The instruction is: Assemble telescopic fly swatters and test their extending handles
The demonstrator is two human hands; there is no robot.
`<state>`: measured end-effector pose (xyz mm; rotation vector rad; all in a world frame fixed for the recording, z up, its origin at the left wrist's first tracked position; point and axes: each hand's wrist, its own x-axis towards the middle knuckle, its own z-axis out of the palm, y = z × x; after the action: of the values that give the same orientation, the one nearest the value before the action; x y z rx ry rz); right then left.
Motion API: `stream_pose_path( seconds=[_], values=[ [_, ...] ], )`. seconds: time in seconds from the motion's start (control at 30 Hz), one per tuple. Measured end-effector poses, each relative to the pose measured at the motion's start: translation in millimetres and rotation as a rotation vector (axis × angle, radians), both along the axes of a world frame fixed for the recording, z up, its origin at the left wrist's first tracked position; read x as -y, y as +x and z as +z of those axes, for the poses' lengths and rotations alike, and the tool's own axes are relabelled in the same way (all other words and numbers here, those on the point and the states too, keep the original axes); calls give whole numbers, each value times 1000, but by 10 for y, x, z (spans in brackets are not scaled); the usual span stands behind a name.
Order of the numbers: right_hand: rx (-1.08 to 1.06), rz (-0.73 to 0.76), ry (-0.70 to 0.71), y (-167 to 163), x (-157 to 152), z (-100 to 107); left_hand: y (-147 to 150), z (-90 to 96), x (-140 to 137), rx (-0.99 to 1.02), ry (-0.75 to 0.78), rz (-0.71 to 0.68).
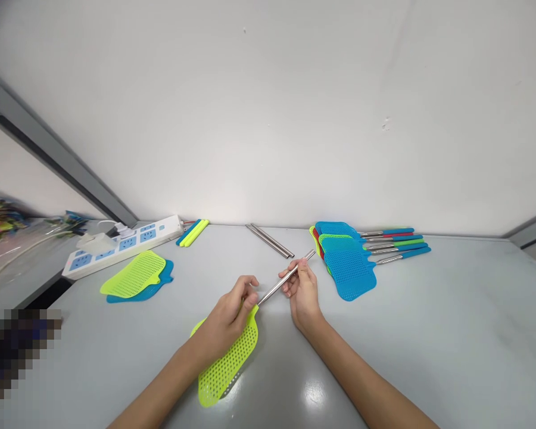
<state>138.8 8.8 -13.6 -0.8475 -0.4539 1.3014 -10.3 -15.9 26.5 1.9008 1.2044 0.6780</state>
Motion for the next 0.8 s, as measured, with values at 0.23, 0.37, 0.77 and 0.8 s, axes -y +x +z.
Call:
stream_pose_path(
  seconds=[0.23, 0.37, 0.77, 0.8],
  values=[
    [0, -319, 2, 92, -53, -29, -122, 9, -156, -36, 209, 372],
    [-40, -362, 10, 125, -79, -41, -150, -14, -223, 323, -45, 718],
    [-56, -346, 4, 115, -99, -25, -11, 57, -101, 913, -977, 664],
    [-54, -348, 2, 116, -100, -23, 7, 54, -81, 900, -1002, 644]
  ],
)
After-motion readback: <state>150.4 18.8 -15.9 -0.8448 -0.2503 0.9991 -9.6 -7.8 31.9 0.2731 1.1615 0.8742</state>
